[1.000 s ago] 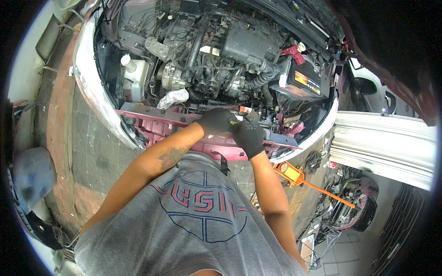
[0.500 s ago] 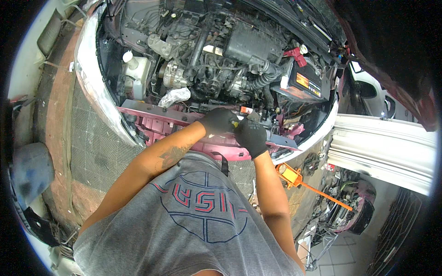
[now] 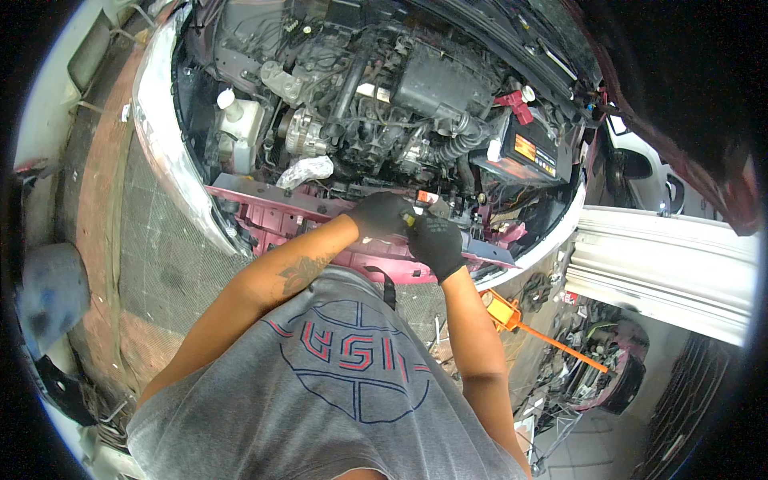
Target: The person works on the front end of a car with the hood open, using a power drill to remove bolts from a pink metal support bar. They then lift and remove the bar from the engine bay. Another person assists by holding a container of parts nearby.
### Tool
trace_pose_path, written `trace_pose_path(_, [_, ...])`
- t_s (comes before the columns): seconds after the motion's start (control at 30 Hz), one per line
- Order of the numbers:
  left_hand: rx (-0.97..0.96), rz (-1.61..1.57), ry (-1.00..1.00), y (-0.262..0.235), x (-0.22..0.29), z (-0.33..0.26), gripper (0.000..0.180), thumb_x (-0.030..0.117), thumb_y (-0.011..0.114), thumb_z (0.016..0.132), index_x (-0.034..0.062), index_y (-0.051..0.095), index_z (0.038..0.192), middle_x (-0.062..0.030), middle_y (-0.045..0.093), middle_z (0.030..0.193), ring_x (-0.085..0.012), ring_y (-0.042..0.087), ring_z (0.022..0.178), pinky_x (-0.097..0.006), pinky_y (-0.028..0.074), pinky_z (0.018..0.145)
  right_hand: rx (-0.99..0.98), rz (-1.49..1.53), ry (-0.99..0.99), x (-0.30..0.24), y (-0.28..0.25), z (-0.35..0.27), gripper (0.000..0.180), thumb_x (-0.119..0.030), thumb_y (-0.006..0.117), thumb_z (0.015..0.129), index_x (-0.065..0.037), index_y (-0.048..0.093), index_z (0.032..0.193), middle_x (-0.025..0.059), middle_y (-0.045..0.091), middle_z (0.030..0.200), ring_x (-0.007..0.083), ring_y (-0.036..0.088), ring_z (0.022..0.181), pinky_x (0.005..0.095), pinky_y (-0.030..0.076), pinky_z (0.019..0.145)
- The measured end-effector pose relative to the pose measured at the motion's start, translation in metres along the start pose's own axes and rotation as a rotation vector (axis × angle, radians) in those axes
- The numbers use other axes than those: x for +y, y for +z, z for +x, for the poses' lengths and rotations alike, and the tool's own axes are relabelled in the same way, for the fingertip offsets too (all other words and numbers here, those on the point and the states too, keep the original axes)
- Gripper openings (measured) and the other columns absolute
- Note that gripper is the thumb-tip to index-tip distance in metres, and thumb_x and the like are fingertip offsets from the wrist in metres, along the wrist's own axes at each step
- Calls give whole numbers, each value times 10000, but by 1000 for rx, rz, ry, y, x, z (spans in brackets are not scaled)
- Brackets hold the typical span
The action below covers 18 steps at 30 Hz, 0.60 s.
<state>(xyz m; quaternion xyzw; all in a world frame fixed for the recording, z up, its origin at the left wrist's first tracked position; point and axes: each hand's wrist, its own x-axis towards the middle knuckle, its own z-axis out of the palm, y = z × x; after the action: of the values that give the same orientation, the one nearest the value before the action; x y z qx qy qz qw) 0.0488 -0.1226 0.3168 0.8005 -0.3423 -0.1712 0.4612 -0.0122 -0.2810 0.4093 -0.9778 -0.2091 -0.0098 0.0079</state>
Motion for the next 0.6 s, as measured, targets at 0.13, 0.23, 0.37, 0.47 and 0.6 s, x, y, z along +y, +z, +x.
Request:
trace_pose_path(0.13, [-22, 24, -4, 1, 0, 1, 323, 336, 704, 790, 103, 724, 1012, -187, 706, 980, -369, 677, 918, -466, 519, 855, -50, -54, 98, -5, -1, 1, 234, -335, 647, 864, -119, 685, 783, 113, 634, 632, 326, 652, 579, 450, 517, 518])
trace_pose_path(0.23, [39, -52, 50, 4, -7, 0, 356, 348, 720, 778, 109, 724, 1043, -185, 702, 1008, -363, 673, 934, -464, 518, 864, -30, -41, 125, -6, -2, 6, 240, -336, 644, 862, -125, 687, 756, 121, 646, 651, 332, 655, 581, 456, 521, 520])
trace_pose_path(0.37, [-23, -45, 16, -3, 0, 0, 396, 366, 729, 776, 123, 722, 1088, -182, 695, 1050, -355, 670, 947, -456, 518, 868, -35, -19, 128, -8, -7, 4, 261, -350, 641, 862, -120, 688, 748, 131, 661, 683, 343, 663, 597, 470, 527, 534])
trace_pose_path(0.47, [7, -55, 20, -8, 10, -3, 402, 365, 721, 786, 126, 716, 1109, -181, 690, 1074, -353, 669, 953, -449, 516, 873, -129, -53, 177, 1, 10, -3, 280, -373, 655, 855, -98, 683, 808, 143, 663, 688, 348, 660, 597, 468, 512, 512])
trace_pose_path(0.6, [-68, -46, -20, -10, 5, 0, 403, 347, 706, 794, 113, 706, 1122, -181, 684, 1118, -346, 663, 1010, -440, 510, 901, -84, -44, 208, -10, 0, 4, 272, -350, 648, 853, -100, 688, 756, 136, 656, 675, 351, 668, 622, 471, 524, 541])
